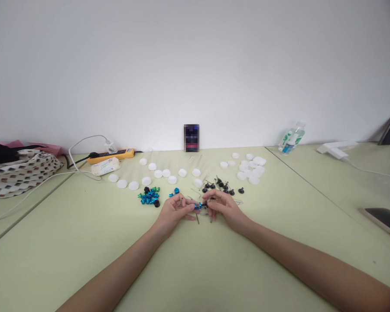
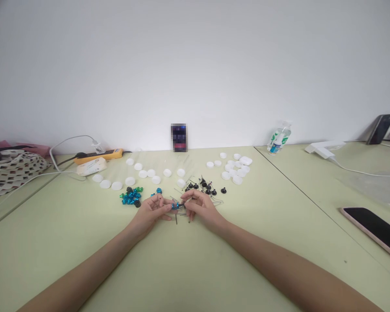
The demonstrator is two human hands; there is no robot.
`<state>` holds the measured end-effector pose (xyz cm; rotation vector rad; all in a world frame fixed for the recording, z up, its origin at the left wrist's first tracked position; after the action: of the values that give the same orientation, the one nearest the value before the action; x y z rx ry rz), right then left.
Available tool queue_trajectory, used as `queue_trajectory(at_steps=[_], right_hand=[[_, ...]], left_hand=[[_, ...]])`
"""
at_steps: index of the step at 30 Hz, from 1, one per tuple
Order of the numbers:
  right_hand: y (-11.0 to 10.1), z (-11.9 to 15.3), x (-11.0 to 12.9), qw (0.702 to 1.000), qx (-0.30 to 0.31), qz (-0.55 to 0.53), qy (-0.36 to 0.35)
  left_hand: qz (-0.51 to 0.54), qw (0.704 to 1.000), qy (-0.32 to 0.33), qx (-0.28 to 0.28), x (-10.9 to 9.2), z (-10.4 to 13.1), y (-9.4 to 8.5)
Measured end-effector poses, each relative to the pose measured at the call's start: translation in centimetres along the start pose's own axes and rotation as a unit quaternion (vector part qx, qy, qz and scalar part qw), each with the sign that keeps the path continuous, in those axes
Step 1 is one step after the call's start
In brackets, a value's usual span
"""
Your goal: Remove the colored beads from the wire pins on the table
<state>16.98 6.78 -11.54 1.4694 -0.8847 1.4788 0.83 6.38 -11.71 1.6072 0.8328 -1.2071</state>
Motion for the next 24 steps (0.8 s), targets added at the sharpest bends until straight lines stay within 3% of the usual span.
queue_trajectory(at_steps=[24], right_hand=[[0.45, -0.05, 0.3, 0.999, -0.015, 0.035, 0.009]], left_hand=[[0.0, 1.0, -0.002, -0.003, -0.14, 0.04, 0.1]])
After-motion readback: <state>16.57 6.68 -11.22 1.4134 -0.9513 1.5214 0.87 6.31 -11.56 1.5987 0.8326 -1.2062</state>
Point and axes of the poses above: each hand's wrist, its own z-axis away from the middle knuckle, its own y-axis out of the palm, x = y × z, the point moved 5 cm from there along -z, towards the middle knuckle, and after that the axes turned 8 degrees about y, right-handed, at the moved point
